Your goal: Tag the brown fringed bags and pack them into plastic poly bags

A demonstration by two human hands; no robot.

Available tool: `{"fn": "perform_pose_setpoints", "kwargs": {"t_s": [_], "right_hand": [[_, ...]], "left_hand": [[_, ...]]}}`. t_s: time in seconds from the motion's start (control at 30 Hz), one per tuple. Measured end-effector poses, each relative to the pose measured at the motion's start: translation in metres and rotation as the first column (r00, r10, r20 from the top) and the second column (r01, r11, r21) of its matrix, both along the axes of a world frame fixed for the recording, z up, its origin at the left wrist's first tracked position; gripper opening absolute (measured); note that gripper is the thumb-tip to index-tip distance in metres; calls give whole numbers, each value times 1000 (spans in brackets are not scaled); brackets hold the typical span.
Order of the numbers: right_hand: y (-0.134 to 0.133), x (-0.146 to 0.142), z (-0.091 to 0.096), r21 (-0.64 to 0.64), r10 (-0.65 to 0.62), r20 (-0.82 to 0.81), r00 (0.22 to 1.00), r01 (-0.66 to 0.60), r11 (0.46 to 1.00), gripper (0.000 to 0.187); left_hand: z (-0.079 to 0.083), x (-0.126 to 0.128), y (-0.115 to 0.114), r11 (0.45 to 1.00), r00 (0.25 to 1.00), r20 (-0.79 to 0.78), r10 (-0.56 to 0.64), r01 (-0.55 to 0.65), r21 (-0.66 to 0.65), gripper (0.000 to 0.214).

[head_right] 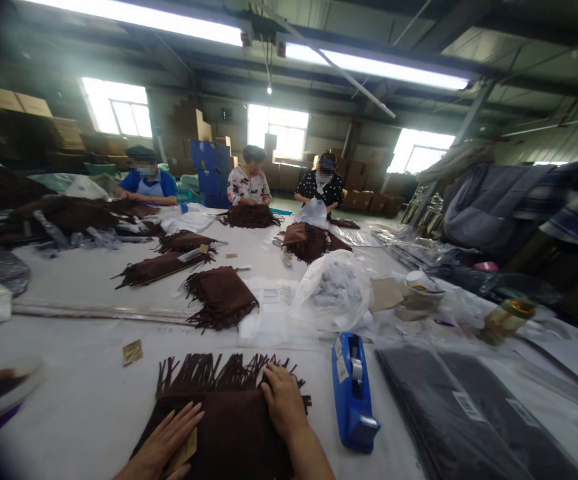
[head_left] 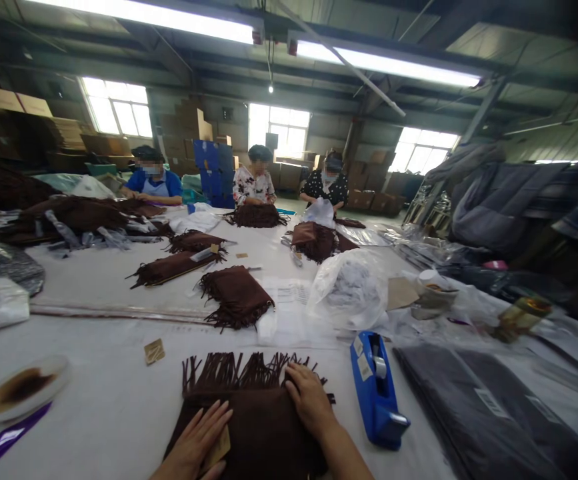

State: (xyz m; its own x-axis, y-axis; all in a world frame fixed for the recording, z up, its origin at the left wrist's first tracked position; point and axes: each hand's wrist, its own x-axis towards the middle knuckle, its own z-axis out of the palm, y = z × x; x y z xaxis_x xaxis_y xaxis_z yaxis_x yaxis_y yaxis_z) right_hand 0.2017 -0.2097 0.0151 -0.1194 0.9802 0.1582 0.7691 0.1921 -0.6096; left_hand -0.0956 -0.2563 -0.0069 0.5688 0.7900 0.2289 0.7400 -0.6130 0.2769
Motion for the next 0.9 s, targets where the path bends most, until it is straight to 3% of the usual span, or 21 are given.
{"fn": "perform_pose_setpoints", "kwargs": {"t_s": [0.1,0.27,0.33,0.4,0.53,0.63,0.7,0.77,0.83,0.9], "right_hand": [[1,2,5,35,-86,-26,996,87,996,42],[-15,4,-1,-57,107,-129,986,-115,992,38],[-16,10,-7,-58,24,-157,987,-34,998,41],[-16,17,-8,-30,-120,-266,957,116,993,47],[-37,31,0,-70,-284,-546,788,294,953,50],[-74,38,0,-186,-358,-791,495,363,913,52],[-105,38,-5,-291,-421,-852,313,386,875,54],[-132,33,-9,-419,-512,-834,205,369,830,56],[-149,26,-14,-531,-590,-782,201,280,800,54],[-152,19,-17,-541,-561,-783,267,152,827,50]], "left_hand": [[1,-1,0,1000,1000,-6,-9,10,3,84],[-6,-4,3,999,1000,12,-12,13,-48,76],[-4,-5,6,994,1000,16,-21,22,-107,71],[8,-5,6,980,999,6,-38,38,-195,68],[54,16,2,931,993,3,-115,108,-349,62],[72,52,5,857,941,21,-338,317,-406,69],[69,75,4,801,884,10,-468,429,-418,77],[59,94,-3,784,840,-16,-542,499,-369,81],[43,109,-12,795,818,-56,-573,537,-282,78],[27,124,-14,818,822,-100,-561,532,-221,57]]}}
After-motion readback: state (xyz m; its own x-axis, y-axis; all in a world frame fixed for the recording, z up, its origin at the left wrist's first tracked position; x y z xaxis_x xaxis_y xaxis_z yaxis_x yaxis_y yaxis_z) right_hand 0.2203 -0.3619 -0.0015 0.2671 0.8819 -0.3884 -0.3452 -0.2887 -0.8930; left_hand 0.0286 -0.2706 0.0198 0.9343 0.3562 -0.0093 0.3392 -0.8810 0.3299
